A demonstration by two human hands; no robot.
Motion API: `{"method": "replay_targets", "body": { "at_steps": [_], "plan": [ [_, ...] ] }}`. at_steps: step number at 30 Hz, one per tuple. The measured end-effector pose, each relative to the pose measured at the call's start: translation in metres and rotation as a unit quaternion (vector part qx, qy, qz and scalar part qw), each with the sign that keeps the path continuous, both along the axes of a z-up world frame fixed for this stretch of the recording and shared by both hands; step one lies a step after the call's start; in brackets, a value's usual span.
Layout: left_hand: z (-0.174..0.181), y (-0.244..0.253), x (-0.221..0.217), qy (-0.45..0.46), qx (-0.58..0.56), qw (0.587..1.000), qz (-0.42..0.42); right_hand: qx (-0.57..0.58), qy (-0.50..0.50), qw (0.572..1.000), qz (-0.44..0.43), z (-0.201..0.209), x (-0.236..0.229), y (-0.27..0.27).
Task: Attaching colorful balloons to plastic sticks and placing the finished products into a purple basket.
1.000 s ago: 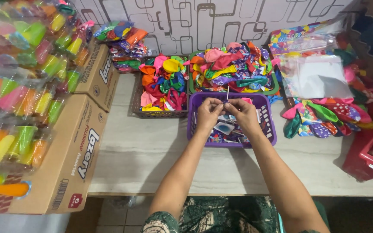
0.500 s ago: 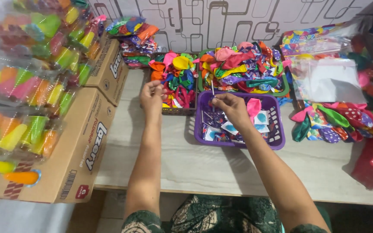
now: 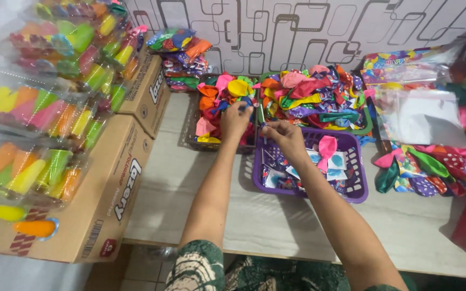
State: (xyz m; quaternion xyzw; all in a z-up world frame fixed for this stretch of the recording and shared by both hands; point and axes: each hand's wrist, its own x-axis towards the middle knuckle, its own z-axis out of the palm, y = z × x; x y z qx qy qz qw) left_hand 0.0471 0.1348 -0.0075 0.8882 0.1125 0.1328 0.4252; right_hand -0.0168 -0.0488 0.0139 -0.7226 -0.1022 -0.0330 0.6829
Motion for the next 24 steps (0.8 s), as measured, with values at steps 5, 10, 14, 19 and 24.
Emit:
{"method": "replay_targets", "body": {
  "at_steps": [5, 10, 14, 19, 24],
  "plan": [
    [0.003, 0.020, 0.034, 0.010, 0.012, 1.000, 0.026, 0.011, 0.009, 1.000, -0.015, 0.003, -0.002, -0.011],
    [0.088, 0.025, -0.003, -0.108, -0.273, 0.955, 0.031, 0.032, 0.026, 0.999, -0.027, 0.001, -0.007, -0.023],
    [0.115, 0.023, -0.019, -0.099, -0.326, 0.939, -0.038, 0.052, 0.023, 0.998, -0.033, -0.002, -0.007, -0.028],
    [0.089, -0.010, -0.031, -0.076, -0.447, 0.885, -0.106, 0.069, 0.029, 0.996, -0.039, 0.007, -0.021, -0.041],
    [0.042, -0.061, -0.059, 0.009, -0.584, 0.800, -0.141, 0.053, 0.019, 0.997, -0.048, 0.006, -0.036, -0.064]
  ]
}}
